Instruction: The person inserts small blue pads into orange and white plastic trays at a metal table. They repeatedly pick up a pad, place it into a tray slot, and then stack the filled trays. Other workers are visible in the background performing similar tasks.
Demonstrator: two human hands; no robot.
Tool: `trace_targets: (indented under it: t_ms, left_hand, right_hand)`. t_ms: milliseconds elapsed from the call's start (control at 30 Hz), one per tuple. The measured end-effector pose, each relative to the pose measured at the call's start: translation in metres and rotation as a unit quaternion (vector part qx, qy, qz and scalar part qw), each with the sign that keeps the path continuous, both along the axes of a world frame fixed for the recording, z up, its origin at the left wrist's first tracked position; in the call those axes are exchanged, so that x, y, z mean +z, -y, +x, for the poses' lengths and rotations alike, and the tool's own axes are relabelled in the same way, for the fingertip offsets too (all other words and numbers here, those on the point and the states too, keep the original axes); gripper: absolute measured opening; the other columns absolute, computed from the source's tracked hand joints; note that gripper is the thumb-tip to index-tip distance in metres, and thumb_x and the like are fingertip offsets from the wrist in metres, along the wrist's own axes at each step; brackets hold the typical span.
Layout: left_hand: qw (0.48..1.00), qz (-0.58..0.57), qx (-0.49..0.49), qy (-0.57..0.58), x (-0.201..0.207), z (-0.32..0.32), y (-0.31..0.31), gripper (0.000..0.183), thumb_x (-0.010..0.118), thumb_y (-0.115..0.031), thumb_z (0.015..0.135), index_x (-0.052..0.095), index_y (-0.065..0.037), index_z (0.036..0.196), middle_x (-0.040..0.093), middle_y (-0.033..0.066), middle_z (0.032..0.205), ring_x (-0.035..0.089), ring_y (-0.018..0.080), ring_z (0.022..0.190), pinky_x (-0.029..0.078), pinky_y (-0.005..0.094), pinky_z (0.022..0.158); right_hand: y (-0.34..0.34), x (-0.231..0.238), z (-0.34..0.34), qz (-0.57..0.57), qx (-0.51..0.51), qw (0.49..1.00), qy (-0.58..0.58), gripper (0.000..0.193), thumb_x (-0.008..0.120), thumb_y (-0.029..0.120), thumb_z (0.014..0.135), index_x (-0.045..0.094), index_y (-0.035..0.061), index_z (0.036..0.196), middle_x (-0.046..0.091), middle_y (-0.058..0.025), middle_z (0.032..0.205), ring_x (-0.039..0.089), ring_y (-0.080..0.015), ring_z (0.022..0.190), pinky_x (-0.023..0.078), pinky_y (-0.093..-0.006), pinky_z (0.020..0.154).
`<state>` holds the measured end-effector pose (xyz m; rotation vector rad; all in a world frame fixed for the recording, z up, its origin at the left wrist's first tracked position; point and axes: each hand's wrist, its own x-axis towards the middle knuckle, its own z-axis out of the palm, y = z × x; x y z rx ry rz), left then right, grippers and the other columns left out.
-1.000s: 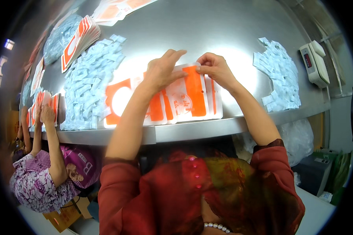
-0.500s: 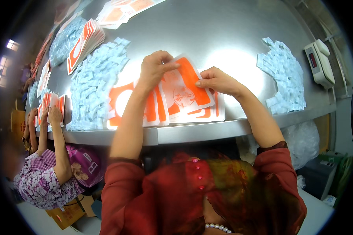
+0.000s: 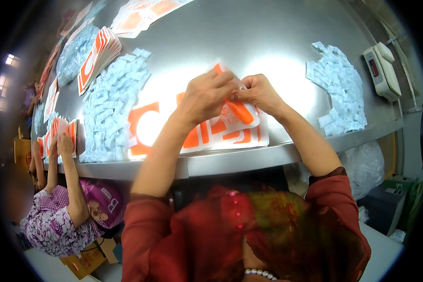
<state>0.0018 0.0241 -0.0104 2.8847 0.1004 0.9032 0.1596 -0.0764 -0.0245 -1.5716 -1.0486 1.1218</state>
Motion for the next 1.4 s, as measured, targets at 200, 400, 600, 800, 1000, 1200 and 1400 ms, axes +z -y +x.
trace_targets:
  t_ms: [200,400,600,800,1000,1200,1400]
  left_hand:
    - [0.996,-0.057,0.059,-0.033,-0.006,-0.002,-0.001,0.026,0.074,-0.005,0.060,0.060,-0.011,0.080,0.056,0.0014,0.082,0.059,0.0213,0.067,0.046,0.0330,0.052]
    - [0.984,-0.052,0.058,-0.159,-0.002,-0.012,-0.001,0.024,0.076,-0.013,0.062,0.057,-0.010,0.076,0.055,0.0039,0.076,0.058,0.0219,0.066,0.045,0.0340,0.054]
    - [0.983,-0.060,-0.001,-0.172,0.005,-0.007,0.008,0.032,0.080,-0.024,0.060,0.052,-0.007,0.063,0.051,0.0049,0.069,0.053,0.0250,0.064,0.043,0.0370,0.056]
    - [0.995,0.001,-0.059,-0.079,-0.006,-0.003,0.010,0.038,0.080,-0.025,0.058,0.047,-0.006,0.056,0.046,0.0058,0.063,0.049,0.0249,0.060,0.042,0.0360,0.054]
    - [0.995,-0.071,-0.063,-0.044,-0.001,-0.005,0.005,0.039,0.080,-0.016,0.057,0.042,-0.005,0.057,0.043,0.0072,0.061,0.045,0.0253,0.057,0.038,0.0366,0.052]
    - [0.986,-0.110,-0.100,-0.079,0.006,-0.012,0.004,0.043,0.082,-0.017,0.054,0.041,-0.005,0.057,0.043,0.0065,0.062,0.044,0.0249,0.058,0.036,0.0368,0.051]
    - [0.977,-0.133,-0.145,-0.077,0.009,-0.013,0.005,0.046,0.084,-0.024,0.048,0.042,-0.007,0.055,0.043,0.0046,0.062,0.042,0.0231,0.057,0.034,0.0348,0.050]
  right_hand:
    - [-0.005,-0.003,0.008,-0.031,0.047,0.998,-0.009,0.027,0.069,0.028,0.081,0.061,0.0047,0.069,0.057,-0.0001,0.060,0.049,-0.0059,0.051,0.040,-0.0182,0.048]
    - [-0.006,-0.003,0.016,-0.050,0.049,0.996,0.060,0.024,0.067,0.026,0.078,0.063,0.0033,0.071,0.059,-0.0039,0.062,0.052,-0.0099,0.054,0.043,-0.0230,0.050]
    - [-0.009,-0.011,0.004,-0.114,0.050,0.922,0.367,0.022,0.067,0.022,0.063,0.065,0.0026,0.072,0.063,-0.0129,0.070,0.061,-0.0260,0.066,0.049,-0.0338,0.060]
    - [-0.009,-0.006,0.034,-0.111,-0.009,0.972,0.205,0.019,0.066,0.016,0.060,0.057,-0.0001,0.055,0.055,-0.0115,0.054,0.052,-0.0207,0.046,0.045,-0.0318,0.048]
    - [-0.001,0.008,0.071,-0.051,-0.010,0.998,0.032,0.033,0.073,0.033,0.069,0.066,0.0022,0.079,0.063,-0.0072,0.072,0.061,-0.0156,0.057,0.041,-0.0237,0.044]
    - [0.017,-0.004,0.160,-0.208,-0.137,0.739,0.626,0.046,0.053,0.019,0.078,0.054,0.0103,0.124,0.060,-0.0131,0.116,0.059,-0.0305,0.103,0.049,-0.0423,0.081]
    - [0.068,-0.045,0.181,-0.206,-0.086,0.641,0.734,0.025,0.053,0.009,0.077,0.060,0.0087,0.101,0.062,-0.0169,0.094,0.063,-0.0305,0.089,0.050,-0.0429,0.071]
